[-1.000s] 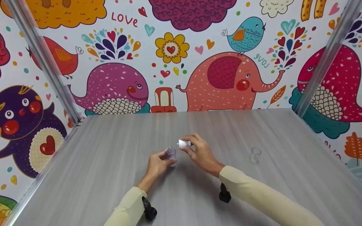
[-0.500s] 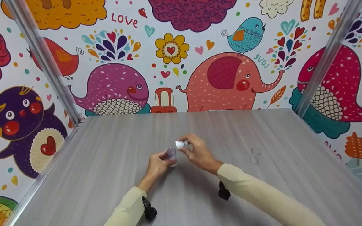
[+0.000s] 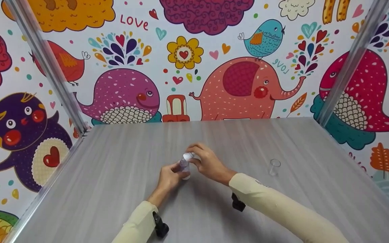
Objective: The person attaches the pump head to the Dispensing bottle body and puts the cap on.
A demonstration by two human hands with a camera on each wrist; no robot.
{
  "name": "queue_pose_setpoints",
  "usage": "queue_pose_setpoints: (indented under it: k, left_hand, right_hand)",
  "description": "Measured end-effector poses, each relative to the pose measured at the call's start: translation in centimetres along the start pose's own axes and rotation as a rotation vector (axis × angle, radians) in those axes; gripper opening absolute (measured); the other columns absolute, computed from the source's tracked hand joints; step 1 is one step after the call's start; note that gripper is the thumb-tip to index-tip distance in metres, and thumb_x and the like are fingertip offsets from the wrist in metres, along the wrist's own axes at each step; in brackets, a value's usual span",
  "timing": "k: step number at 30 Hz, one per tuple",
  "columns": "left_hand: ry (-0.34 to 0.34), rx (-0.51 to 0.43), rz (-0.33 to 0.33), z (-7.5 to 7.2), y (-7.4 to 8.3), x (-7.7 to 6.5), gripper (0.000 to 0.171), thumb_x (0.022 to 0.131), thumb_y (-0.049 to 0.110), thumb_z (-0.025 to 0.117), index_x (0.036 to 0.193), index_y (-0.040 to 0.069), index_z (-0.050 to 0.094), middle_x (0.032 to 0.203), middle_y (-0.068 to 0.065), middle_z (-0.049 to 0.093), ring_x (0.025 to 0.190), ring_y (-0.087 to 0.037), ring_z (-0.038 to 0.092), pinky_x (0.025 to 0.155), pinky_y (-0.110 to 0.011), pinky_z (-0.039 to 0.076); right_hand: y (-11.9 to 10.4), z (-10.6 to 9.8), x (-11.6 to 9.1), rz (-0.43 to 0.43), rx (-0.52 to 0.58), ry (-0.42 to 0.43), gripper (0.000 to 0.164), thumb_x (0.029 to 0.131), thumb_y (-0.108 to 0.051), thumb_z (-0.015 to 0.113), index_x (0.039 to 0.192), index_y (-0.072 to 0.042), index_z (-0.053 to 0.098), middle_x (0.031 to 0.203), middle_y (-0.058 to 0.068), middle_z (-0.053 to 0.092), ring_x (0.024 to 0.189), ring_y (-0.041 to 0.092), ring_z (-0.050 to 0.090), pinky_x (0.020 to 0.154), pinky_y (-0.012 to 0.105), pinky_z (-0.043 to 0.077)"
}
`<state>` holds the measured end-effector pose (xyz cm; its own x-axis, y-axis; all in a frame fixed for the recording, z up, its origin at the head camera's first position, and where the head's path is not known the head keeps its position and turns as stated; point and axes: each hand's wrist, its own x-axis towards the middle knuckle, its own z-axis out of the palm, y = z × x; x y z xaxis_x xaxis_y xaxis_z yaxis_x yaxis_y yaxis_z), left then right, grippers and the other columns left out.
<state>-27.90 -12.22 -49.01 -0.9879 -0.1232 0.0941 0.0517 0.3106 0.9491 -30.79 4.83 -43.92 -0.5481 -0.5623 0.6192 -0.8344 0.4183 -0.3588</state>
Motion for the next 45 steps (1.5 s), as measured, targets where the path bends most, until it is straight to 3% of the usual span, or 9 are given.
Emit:
queue_pose_setpoints:
  k: [7,22,28,34,45]
  left_hand:
    - [-0.001,0.0,-0.003,0.0,0.0,0.0,0.05,0.077,0.004,0.08,0.124,-0.006,0.066,0.116,-0.026,0.071,0.111,-0.034,0.068,0.093,-0.044,0.055]
    - [-0.027,-0.006,-0.03,-0.2,0.0,-0.1,0.043,0.082,0.005,0.078,0.123,-0.003,0.069,0.119,-0.023,0.071,0.114,-0.031,0.067,0.09,-0.037,0.057]
    - [-0.02,-0.022,-0.009,-0.1,0.0,0.0,0.036,0.08,0.004,0.078,0.115,-0.004,0.072,0.114,-0.023,0.073,0.11,-0.031,0.068,0.085,-0.032,0.057]
    - [-0.013,-0.003,0.001,-0.1,-0.1,0.0,0.037,0.078,0.003,0.078,0.114,-0.006,0.072,0.111,-0.024,0.073,0.106,-0.031,0.068,0.086,-0.036,0.057]
    - [-0.011,-0.037,-0.025,-0.1,0.1,-0.1,0.034,0.077,0.005,0.08,0.109,-0.005,0.074,0.111,-0.022,0.074,0.105,-0.028,0.068,0.08,-0.03,0.058]
  right_hand:
    - [0.2,0.2,0.3,-0.065,-0.024,-0.001,0.022,0.09,0.004,0.067,0.111,-0.001,0.066,0.114,0.011,0.062,0.109,0.022,0.061,0.095,0.034,0.056]
    - [-0.6,-0.1,0.9,-0.086,-0.112,-0.14,0.026,0.092,0.004,0.065,0.117,-0.001,0.064,0.119,0.013,0.058,0.112,0.023,0.057,0.099,0.03,0.054]
    - [-0.9,-0.3,1.3,-0.013,-0.098,-0.211,0.029,0.093,0.003,0.065,0.121,-0.004,0.063,0.121,0.011,0.058,0.113,0.022,0.058,0.101,0.03,0.053]
    - [-1.1,-0.1,1.6,0.045,-0.077,-0.25,0.036,0.092,0.004,0.065,0.126,-0.006,0.059,0.122,0.009,0.057,0.113,0.019,0.061,0.103,0.031,0.051]
    - [-1.4,0.1,2.0,0.181,-0.001,-0.245,0.055,0.089,0.001,0.07,0.14,-0.002,0.048,0.123,0.012,0.061,0.111,0.021,0.061,0.1,0.034,0.054]
